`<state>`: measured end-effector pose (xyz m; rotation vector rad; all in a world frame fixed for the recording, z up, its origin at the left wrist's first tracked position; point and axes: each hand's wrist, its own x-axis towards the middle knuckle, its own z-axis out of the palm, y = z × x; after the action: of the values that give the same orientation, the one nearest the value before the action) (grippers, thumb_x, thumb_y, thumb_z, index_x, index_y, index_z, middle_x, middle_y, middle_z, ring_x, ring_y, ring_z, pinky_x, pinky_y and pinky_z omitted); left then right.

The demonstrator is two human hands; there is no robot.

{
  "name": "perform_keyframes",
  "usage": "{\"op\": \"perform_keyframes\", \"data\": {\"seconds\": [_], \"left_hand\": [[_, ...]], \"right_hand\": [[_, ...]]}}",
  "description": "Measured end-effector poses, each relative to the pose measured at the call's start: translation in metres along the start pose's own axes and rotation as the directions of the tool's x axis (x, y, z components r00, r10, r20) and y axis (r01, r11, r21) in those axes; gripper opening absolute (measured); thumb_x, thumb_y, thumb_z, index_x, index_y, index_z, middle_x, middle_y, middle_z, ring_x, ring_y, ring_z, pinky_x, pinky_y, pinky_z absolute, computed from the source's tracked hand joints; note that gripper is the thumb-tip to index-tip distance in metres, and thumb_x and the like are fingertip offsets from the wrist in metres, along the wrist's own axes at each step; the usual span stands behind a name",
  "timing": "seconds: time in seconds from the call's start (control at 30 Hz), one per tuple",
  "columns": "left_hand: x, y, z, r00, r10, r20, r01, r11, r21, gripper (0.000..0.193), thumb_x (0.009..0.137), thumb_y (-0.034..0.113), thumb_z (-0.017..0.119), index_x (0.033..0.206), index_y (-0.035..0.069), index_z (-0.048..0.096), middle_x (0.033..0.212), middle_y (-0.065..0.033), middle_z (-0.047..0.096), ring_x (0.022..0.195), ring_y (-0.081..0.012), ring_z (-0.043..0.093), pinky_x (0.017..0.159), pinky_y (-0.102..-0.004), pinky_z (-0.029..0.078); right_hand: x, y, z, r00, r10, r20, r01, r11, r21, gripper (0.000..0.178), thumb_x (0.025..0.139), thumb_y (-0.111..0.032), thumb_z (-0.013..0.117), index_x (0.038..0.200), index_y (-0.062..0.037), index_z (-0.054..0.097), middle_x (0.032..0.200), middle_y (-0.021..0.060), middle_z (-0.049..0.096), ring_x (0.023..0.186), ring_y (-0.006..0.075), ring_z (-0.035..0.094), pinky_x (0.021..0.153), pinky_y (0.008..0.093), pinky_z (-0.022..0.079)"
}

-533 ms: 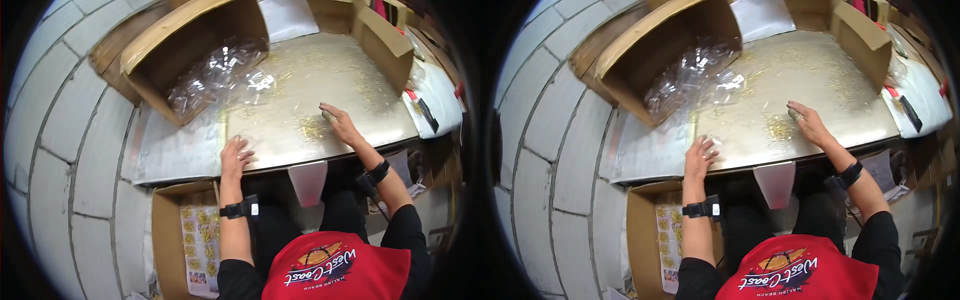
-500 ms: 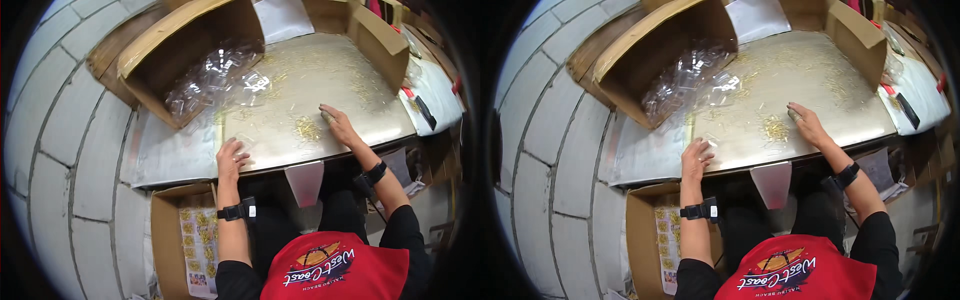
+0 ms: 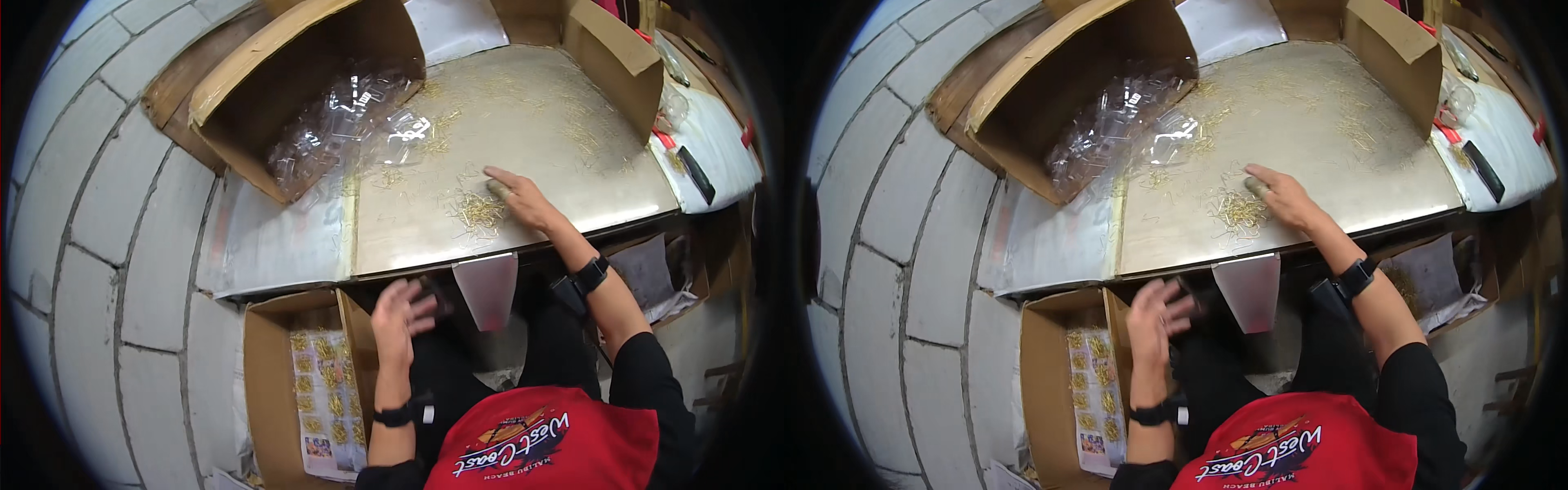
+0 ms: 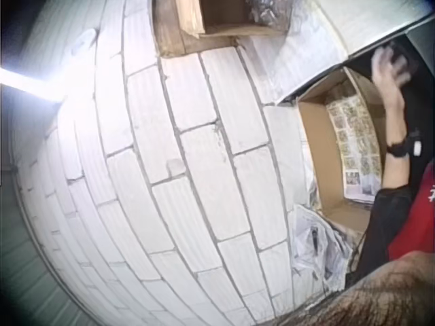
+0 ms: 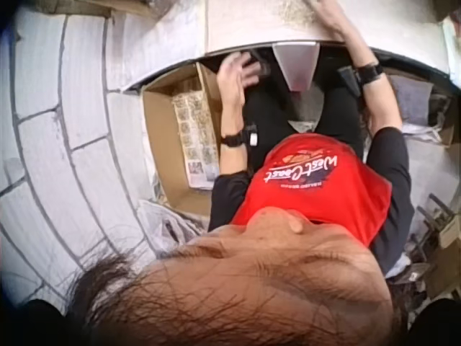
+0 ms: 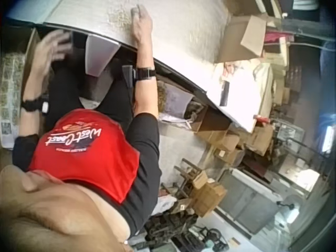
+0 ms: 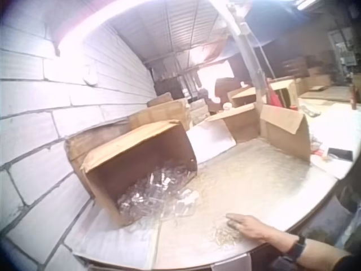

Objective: The person scoops small yellow items from a table surface into small clear plastic bags using a scoop. They then place the filled bags into a cardboard box containing other similar packages.

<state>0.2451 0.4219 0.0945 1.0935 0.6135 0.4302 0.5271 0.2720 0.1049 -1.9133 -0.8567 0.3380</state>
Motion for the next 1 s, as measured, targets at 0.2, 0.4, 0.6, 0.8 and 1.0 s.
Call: {"op": "perform_keyframes", "data": {"seconds": [0.2,0.4,0.6,0.8,1.0], "left_hand": [[-0.046,-0.119,-0.07,0.896,-0.439,0.071,0.439,0.898,0.019,0.038,0.094,0.024,0.047,0.126,0.004,0.047,0.113,-0.0175,0.061,0.092,-0.0295,0.066,0.064,-0.0369,0.058],[-0.008,-0.171,-0.011,0.771,-0.573,0.277,0.58,0.812,0.062,0.059,0.096,0.05,0.032,0.129,0.003,0.043,0.118,-0.0186,0.058,0.091,-0.0314,0.066,0.066,-0.0347,0.055],[0.005,-0.174,0.026,0.762,-0.568,0.311,0.619,0.781,-0.088,0.05,0.099,0.037,0.026,0.123,-0.001,0.048,0.108,-0.0184,0.063,0.082,-0.0317,0.068,0.048,-0.0272,0.055],[-0.009,-0.186,0.016,0.818,-0.461,0.343,0.527,0.841,-0.127,0.052,0.099,0.041,0.027,0.124,-0.001,0.046,0.105,-0.0166,0.064,0.084,-0.0261,0.068,0.049,-0.0271,0.056],[-0.017,-0.18,0.005,0.853,-0.435,0.289,0.473,0.877,-0.077,0.054,0.098,0.045,0.032,0.119,-0.001,0.05,0.103,-0.0133,0.065,0.084,-0.0208,0.067,0.049,-0.0281,0.057]], "right_hand": [[0.03,0.005,0.042,0.991,-0.134,-0.013,0.117,0.908,-0.402,0.052,0.095,-0.04,0.043,0.133,-0.0042,0.045,0.141,0.0168,0.039,0.134,0.0311,0.03,0.11,0.0363,0.025],[-0.001,0.0,0.102,0.914,-0.404,-0.032,0.32,0.768,-0.555,0.04,0.078,-0.01,0.053,0.117,-0.0014,0.056,0.13,0.0207,0.048,0.126,0.0352,0.041,0.103,0.0397,0.035],[-0.093,-0.037,0.067,0.94,-0.338,0.042,0.311,0.8,-0.514,0.043,0.072,-0.001,0.055,0.114,0.0002,0.057,0.126,0.02,0.05,0.125,0.0365,0.041,0.104,0.0411,0.035],[-0.148,-0.03,0.038,0.941,-0.321,0.104,0.337,0.909,-0.245,0.04,0.071,0.011,0.053,0.11,-0.0002,0.06,0.114,0.0176,0.058,0.109,0.0345,0.055,0.092,0.0388,0.046],[-0.181,-0.007,0.046,0.969,-0.198,0.146,0.209,0.976,-0.066,0.035,0.074,0.013,0.051,0.106,0.0021,0.06,0.1,0.0189,0.062,0.095,0.0363,0.061,0.082,0.0376,0.05]]}}
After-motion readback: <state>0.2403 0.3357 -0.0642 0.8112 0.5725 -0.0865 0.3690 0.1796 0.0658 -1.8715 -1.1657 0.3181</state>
